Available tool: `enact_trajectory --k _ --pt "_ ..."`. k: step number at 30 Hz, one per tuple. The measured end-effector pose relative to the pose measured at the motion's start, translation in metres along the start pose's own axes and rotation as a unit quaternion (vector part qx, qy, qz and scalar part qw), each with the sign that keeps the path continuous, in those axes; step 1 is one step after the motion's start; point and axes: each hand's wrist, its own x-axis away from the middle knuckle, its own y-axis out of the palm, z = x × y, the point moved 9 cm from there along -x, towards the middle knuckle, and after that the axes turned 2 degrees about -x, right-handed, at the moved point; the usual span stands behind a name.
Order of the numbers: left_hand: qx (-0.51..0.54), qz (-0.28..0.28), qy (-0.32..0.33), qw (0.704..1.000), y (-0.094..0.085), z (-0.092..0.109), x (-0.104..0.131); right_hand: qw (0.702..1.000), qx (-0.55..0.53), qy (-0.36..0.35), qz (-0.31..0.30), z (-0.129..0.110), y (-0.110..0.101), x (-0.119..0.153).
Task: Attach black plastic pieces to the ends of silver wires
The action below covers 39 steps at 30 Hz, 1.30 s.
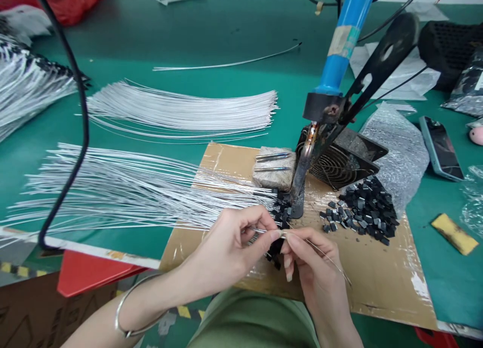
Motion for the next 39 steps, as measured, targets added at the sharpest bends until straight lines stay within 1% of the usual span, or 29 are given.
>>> enact_trajectory --k 5,9,13,19,22,25,30,34,39 --pt "0.019 0.013 0.007 1.0 0.0 0.001 -0.001 1.0 0.001 -0.005 -0.002 0.0 0.0 0.001" --pt "0.029 0.029 0.022 0.999 0.001 0.0 0.0 1.0 -0.003 -0.01 0.009 0.001 -0.002 0.0" --pt "0.008 0.064 0.046 0.997 0.0 -0.001 0.002 1.0 -0.018 -0.012 0.017 0.001 0.0 -0.001" --pt "-0.001 0.109 0.065 0.992 0.001 -0.003 0.003 0.996 -0.053 -0.032 0.061 -0.003 0.004 -0.001" --pt "0.007 0.112 0.063 0.992 0.002 -0.005 0.004 0.995 -0.057 -0.037 0.072 -0.003 0.005 -0.001" --pt "0.02 0.107 0.055 0.992 0.003 -0.007 0.004 0.995 -0.059 -0.042 0.069 -0.003 0.005 -0.001" --pt "0.032 0.12 0.049 0.991 -0.002 -0.006 0.002 0.998 -0.032 -0.049 0.036 -0.006 0.001 0.0" --pt "0.02 0.135 0.052 0.989 -0.005 -0.007 0.0 0.996 0.017 -0.073 0.044 -0.009 -0.006 0.002" --pt "0.027 0.135 0.062 0.988 -0.005 -0.004 0.001 0.994 0.044 -0.088 0.049 -0.008 -0.006 0.001"
